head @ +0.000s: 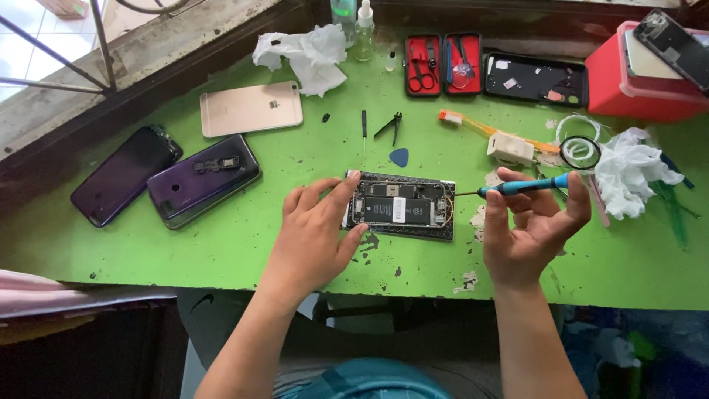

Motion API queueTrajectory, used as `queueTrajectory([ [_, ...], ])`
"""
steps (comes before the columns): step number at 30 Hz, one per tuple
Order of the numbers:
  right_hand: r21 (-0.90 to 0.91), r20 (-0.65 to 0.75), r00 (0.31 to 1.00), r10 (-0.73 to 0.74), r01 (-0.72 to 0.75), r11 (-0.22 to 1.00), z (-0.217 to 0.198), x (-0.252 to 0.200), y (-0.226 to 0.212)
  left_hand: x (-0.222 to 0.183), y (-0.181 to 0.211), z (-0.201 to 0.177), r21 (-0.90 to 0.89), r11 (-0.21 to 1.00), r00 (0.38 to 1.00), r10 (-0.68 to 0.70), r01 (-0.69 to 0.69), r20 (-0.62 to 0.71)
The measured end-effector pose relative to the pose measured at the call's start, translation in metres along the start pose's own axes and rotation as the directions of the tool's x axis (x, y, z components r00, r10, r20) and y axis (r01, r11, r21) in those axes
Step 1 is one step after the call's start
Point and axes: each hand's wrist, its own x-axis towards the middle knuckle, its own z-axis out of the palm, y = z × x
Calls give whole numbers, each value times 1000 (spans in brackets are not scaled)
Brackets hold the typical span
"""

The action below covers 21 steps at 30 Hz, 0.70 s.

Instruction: The person works on a disassembled smartphone on a green workbench, using a screwdriver to remove screws from the internal frame. They then use a plastic pry tool to lift and disconnect components within the device.

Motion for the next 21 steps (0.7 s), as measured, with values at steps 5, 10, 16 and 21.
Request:
queueTrajectory([
  [5, 11, 0, 1000, -10, 10, 1000, 1, 1, -1, 0, -2, 2, -17, 1000, 1000, -13, 13, -5],
  [10, 13, 2, 1000, -17, 17, 1000, 1, 2, -3, 0, -3, 1, -50, 999, 1000, -18, 17, -20],
  [16, -3, 45, 999, -30, 30, 1000, 2, 3, -7, 0, -2, 0, -54, 997, 999, -46, 46, 10],
  [21, -4, 47, 998, -35, 35, 999, 2, 2, -8, 1, 1, -4, -82, 992, 994, -91, 95, 59],
])
